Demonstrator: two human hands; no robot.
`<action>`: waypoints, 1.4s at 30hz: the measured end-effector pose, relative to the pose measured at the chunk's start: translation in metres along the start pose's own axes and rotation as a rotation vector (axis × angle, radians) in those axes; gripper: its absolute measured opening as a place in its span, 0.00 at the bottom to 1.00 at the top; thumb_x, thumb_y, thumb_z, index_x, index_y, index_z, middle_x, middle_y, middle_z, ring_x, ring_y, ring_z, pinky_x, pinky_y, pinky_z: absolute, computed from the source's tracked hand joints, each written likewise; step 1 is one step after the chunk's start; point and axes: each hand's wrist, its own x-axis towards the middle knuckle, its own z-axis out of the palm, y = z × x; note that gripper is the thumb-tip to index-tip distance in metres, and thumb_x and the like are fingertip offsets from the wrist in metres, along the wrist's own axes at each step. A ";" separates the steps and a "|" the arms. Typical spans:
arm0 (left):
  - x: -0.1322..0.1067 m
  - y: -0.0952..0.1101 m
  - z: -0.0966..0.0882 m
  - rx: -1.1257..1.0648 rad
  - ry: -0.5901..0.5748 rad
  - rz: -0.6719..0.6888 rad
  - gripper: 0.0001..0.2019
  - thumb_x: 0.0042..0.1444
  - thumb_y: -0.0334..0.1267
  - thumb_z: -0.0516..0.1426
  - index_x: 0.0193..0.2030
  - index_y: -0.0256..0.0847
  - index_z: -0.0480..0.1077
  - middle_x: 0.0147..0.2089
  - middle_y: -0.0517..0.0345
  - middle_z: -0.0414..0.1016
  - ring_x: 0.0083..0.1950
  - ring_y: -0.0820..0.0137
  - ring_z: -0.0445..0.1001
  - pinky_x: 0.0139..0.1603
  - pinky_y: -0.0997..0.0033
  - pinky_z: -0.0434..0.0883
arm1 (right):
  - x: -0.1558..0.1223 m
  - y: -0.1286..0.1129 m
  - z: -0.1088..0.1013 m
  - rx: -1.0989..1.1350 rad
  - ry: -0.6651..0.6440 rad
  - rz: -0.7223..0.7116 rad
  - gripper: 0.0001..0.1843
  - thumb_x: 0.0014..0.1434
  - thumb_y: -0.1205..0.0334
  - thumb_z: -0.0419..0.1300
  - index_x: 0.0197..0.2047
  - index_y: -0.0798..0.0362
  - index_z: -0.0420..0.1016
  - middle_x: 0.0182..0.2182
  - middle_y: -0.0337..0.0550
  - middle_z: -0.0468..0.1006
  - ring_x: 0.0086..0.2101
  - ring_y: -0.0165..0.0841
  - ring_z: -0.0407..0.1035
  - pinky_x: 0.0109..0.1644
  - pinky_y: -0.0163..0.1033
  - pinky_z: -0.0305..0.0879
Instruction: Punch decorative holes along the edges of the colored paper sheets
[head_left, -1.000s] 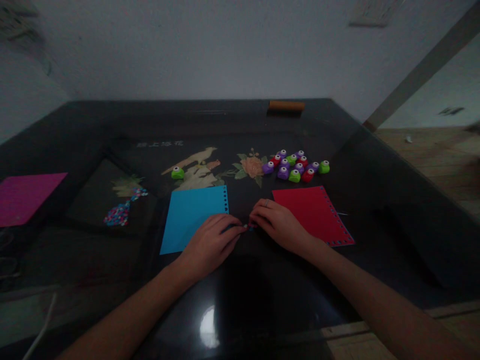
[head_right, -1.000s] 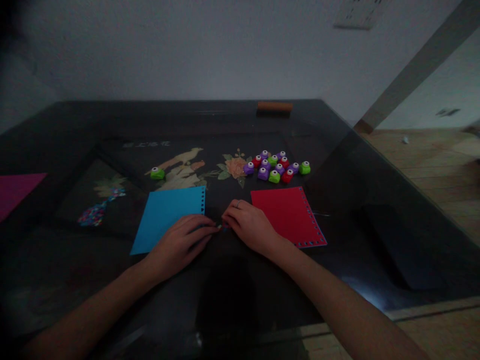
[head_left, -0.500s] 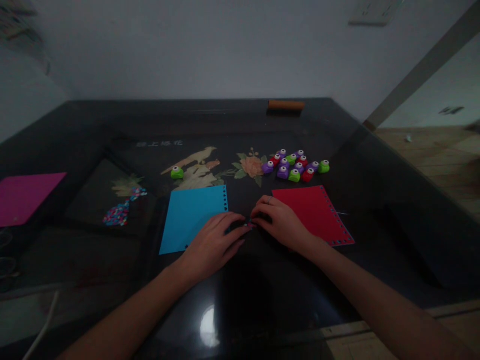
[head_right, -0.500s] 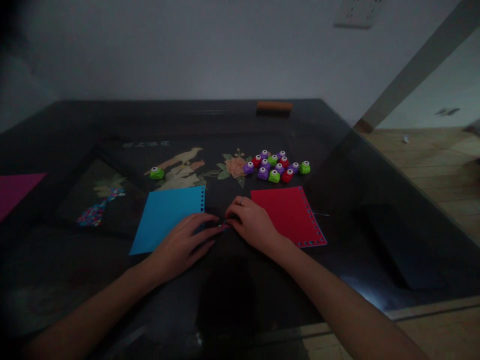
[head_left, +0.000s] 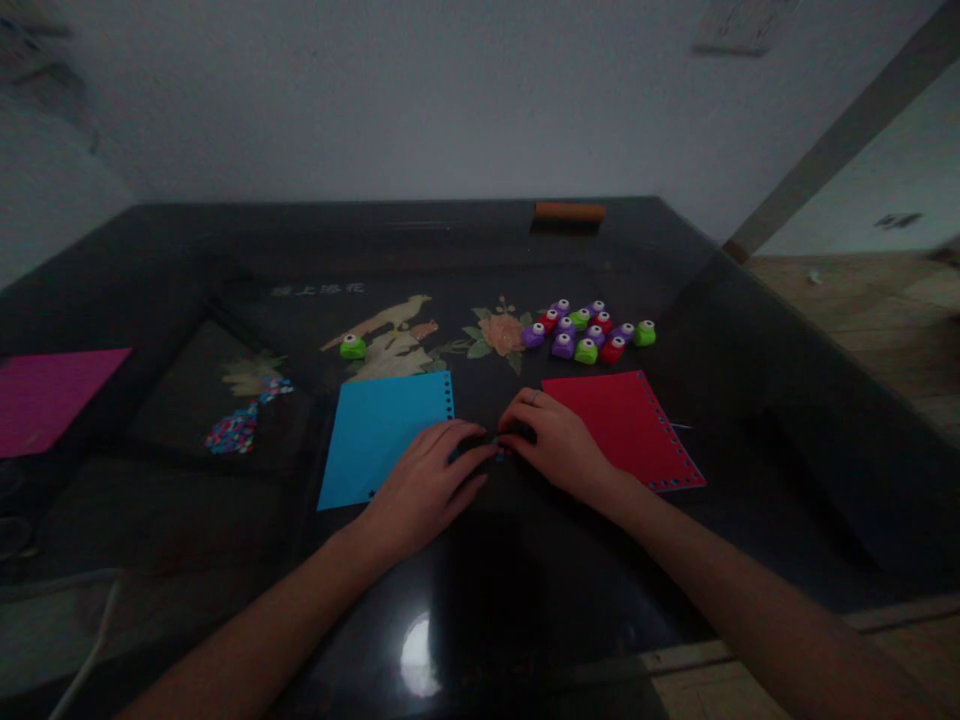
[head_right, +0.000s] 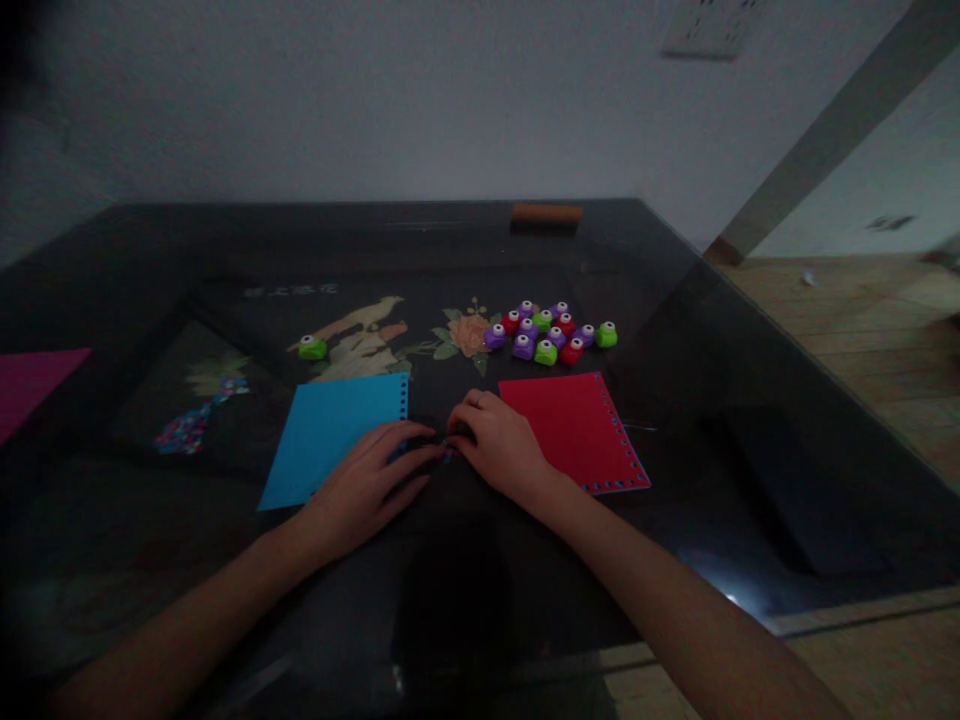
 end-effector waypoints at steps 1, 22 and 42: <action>0.000 0.000 0.000 -0.004 0.001 0.000 0.14 0.60 0.35 0.51 0.52 0.42 0.68 0.55 0.48 0.66 0.56 0.61 0.65 0.55 0.55 0.66 | 0.000 0.000 0.000 0.002 -0.004 -0.001 0.05 0.53 0.70 0.61 0.34 0.53 0.71 0.35 0.40 0.70 0.39 0.33 0.65 0.41 0.37 0.62; 0.000 0.000 -0.002 -0.043 0.003 -0.003 0.14 0.60 0.35 0.52 0.53 0.42 0.67 0.54 0.49 0.67 0.55 0.62 0.66 0.55 0.56 0.67 | 0.002 -0.002 -0.007 0.070 -0.018 0.030 0.06 0.52 0.73 0.61 0.33 0.53 0.71 0.33 0.41 0.69 0.36 0.32 0.64 0.38 0.36 0.61; -0.023 -0.122 -0.057 0.020 0.235 -0.596 0.15 0.56 0.40 0.51 0.47 0.38 0.70 0.49 0.48 0.71 0.52 0.59 0.69 0.55 0.54 0.65 | 0.006 0.000 -0.009 0.065 0.000 -0.001 0.04 0.59 0.68 0.56 0.34 0.54 0.71 0.34 0.42 0.71 0.35 0.32 0.66 0.38 0.37 0.62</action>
